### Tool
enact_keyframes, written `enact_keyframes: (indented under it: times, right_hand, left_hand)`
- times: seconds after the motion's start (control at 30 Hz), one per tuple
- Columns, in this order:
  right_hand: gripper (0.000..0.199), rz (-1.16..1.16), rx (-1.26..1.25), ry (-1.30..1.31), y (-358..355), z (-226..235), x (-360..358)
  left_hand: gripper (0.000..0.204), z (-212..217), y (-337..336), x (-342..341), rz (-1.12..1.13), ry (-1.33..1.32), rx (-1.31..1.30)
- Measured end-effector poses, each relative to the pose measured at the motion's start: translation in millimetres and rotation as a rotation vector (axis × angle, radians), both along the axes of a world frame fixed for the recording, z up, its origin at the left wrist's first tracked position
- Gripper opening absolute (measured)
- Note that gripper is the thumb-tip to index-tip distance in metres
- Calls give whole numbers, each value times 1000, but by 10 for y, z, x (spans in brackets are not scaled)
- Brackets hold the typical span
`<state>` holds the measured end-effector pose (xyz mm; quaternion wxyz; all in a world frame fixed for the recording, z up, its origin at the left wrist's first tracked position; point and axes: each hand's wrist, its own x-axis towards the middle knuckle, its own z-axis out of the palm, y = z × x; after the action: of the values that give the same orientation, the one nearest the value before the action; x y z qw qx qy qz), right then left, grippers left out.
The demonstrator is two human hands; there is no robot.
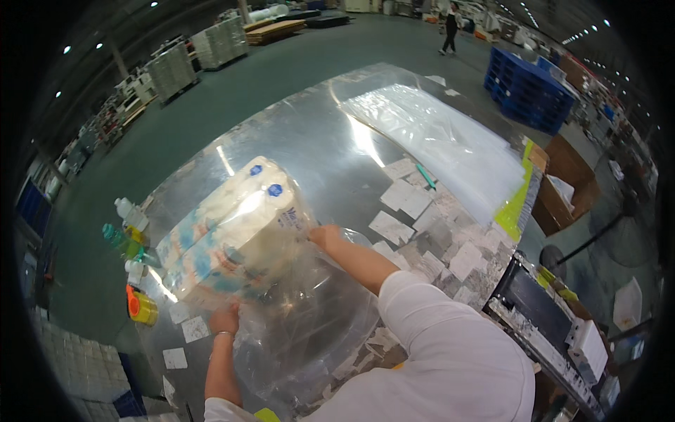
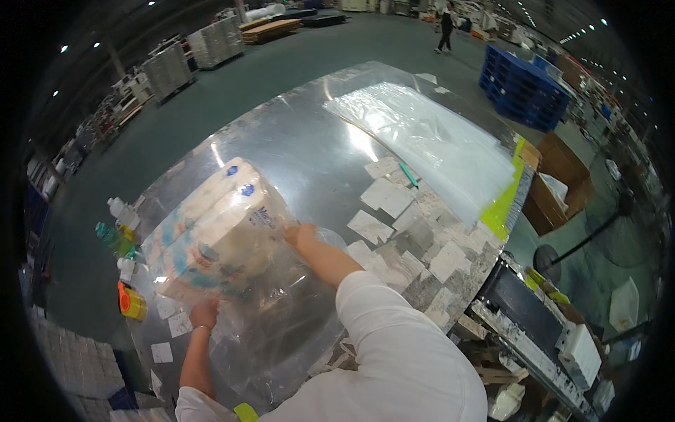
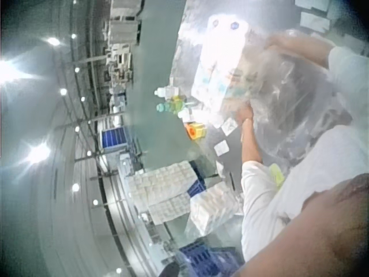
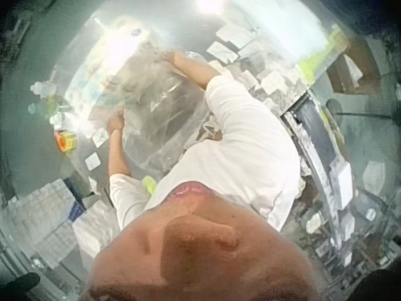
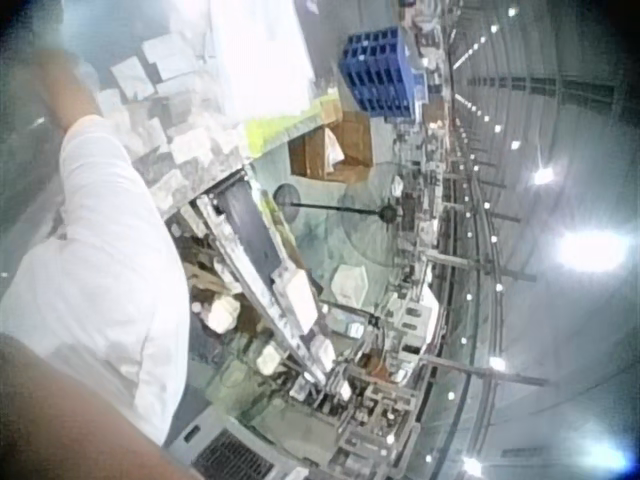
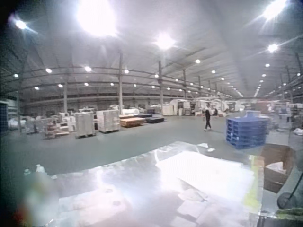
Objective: The person takes stacks of paper products from a conveyor, inserts them into large plastic bags, seals the bags, and organizes the packaged items on a workspace.
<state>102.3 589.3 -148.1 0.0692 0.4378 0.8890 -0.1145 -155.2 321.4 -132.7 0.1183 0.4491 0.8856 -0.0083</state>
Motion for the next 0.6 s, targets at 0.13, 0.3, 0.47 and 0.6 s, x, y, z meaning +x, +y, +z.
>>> enact_keyframes:
  times: [0.13,0.3,0.47,0.6]
  right_hand:
    - [34,-243,-145,71,35,-392,392]
    - [36,-376,16,453,-517,-256,1205]
    - [34,-397,72,419,-872,-369,2073]
    - [25,-445,180,524,-1329,-535,2468]
  left_hand:
    - [38,-53,22,234,49,-84,-15]
    - [52,-574,-822,801,321,5,404]
    - [59,-786,-1565,1135,386,112,482]
    - [54,-769,-2023,1238,369,130,469]
